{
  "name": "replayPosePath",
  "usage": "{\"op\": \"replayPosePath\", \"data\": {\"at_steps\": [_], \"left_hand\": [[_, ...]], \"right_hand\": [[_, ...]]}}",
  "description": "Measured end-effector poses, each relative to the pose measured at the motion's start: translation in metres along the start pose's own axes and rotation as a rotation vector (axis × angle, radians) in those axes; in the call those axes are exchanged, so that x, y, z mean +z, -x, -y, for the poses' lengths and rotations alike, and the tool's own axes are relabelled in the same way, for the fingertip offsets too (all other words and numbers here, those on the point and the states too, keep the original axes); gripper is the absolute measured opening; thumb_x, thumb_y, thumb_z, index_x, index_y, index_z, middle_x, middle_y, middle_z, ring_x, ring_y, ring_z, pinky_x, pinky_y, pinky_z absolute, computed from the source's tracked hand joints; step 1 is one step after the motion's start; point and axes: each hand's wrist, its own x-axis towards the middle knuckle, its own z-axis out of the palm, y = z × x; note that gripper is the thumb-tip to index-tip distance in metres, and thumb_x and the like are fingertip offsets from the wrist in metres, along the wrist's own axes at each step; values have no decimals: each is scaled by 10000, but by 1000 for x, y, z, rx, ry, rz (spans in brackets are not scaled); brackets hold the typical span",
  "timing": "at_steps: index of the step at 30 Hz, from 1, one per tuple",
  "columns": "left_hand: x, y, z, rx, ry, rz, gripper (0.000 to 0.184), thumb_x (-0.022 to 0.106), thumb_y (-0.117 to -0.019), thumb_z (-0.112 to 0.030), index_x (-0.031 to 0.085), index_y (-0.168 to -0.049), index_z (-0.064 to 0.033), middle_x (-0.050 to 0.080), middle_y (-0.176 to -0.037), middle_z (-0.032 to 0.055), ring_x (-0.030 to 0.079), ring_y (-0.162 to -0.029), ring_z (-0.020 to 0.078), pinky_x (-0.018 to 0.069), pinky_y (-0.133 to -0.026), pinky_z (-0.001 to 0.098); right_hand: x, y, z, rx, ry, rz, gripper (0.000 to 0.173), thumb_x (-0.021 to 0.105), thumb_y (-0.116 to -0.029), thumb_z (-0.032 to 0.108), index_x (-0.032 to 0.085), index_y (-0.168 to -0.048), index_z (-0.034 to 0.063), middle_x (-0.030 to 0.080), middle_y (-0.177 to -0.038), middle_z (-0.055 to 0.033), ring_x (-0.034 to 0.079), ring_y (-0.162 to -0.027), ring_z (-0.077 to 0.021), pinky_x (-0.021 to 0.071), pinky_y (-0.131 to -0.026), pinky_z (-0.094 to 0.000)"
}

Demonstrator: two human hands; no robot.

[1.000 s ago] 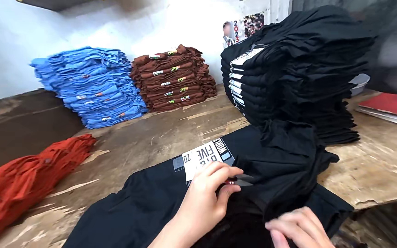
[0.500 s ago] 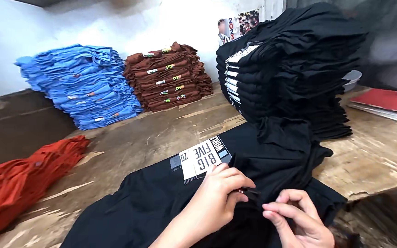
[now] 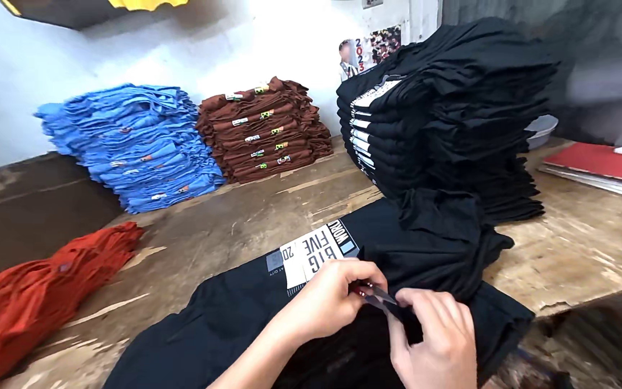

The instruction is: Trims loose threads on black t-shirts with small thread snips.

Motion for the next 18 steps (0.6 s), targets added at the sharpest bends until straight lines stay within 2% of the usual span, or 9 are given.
{"op": "replayPosePath", "data": {"at_steps": [1,2,3,5,7,10,13,15,18], "left_hand": [[0,-2,-2,-21,7,10,160,585,-963,-7,707,-1054,-59,707,-967,11,656,-841,48,562,-764,226],[2,-3,-3,-59,13,14,142,579,-981,-27,686,-1071,-51,689,-931,12,634,-805,45,544,-736,218],[5,-5,-5,-108,20,11,132,578,-1000,-55,671,-1094,-50,675,-912,11,619,-791,48,527,-727,218],[12,-7,-5,-179,45,-17,176,596,-993,-67,654,-1159,-58,698,-927,4,643,-810,47,540,-752,223],[15,-5,-4,-184,98,-71,285,668,-937,-38,642,-1220,-65,721,-960,-3,675,-834,57,569,-766,232],[10,6,-6,-65,20,-170,433,814,-862,-173,677,-1266,-96,710,-1066,-25,671,-953,53,580,-842,233],[8,22,-9,127,-220,-244,223,795,-882,-266,774,-1091,-191,719,-1055,-64,646,-1030,67,540,-932,298],[15,30,-10,214,-350,-256,155,748,-920,-276,780,-1065,-234,718,-1039,-87,631,-1010,86,489,-925,360],[28,36,-9,242,-457,-313,110,710,-955,-292,788,-1020,-248,732,-1000,-103,618,-917,85,459,-835,333]], "right_hand": [[-4,0,-5,-38,-109,56,309,785,-814,250,738,-1097,136,726,-863,46,663,-815,-135,515,-850,-412],[-8,1,-12,-85,-210,114,387,800,-843,247,706,-1204,144,710,-856,56,649,-826,-113,496,-929,-418],[-10,3,-20,-135,-238,123,379,792,-875,290,714,-1231,184,700,-833,60,630,-833,-107,432,-999,-444],[-16,7,-31,-210,-134,6,201,741,-930,402,801,-1058,259,611,-699,47,587,-804,-130,334,-1049,-501],[-28,11,-33,-219,-41,-105,204,702,-952,458,773,-899,274,519,-644,41,556,-803,-115,302,-1063,-456],[-42,16,-28,-203,-95,-104,185,703,-956,443,741,-894,273,559,-710,79,552,-910,-65,303,-1064,-366],[-40,22,-20,-189,-147,-118,160,728,-940,424,737,-897,270,567,-730,99,544,-921,-49,327,-1041,-330],[-35,24,-15,-189,-160,-133,141,750,-926,408,743,-899,270,565,-734,101,538,-920,-51,338,-1022,-320],[-31,28,-8,-200,-197,-121,138,751,-924,407,734,-903,272,564,-746,103,538,-934,-47,341,-1028,-309]]}}
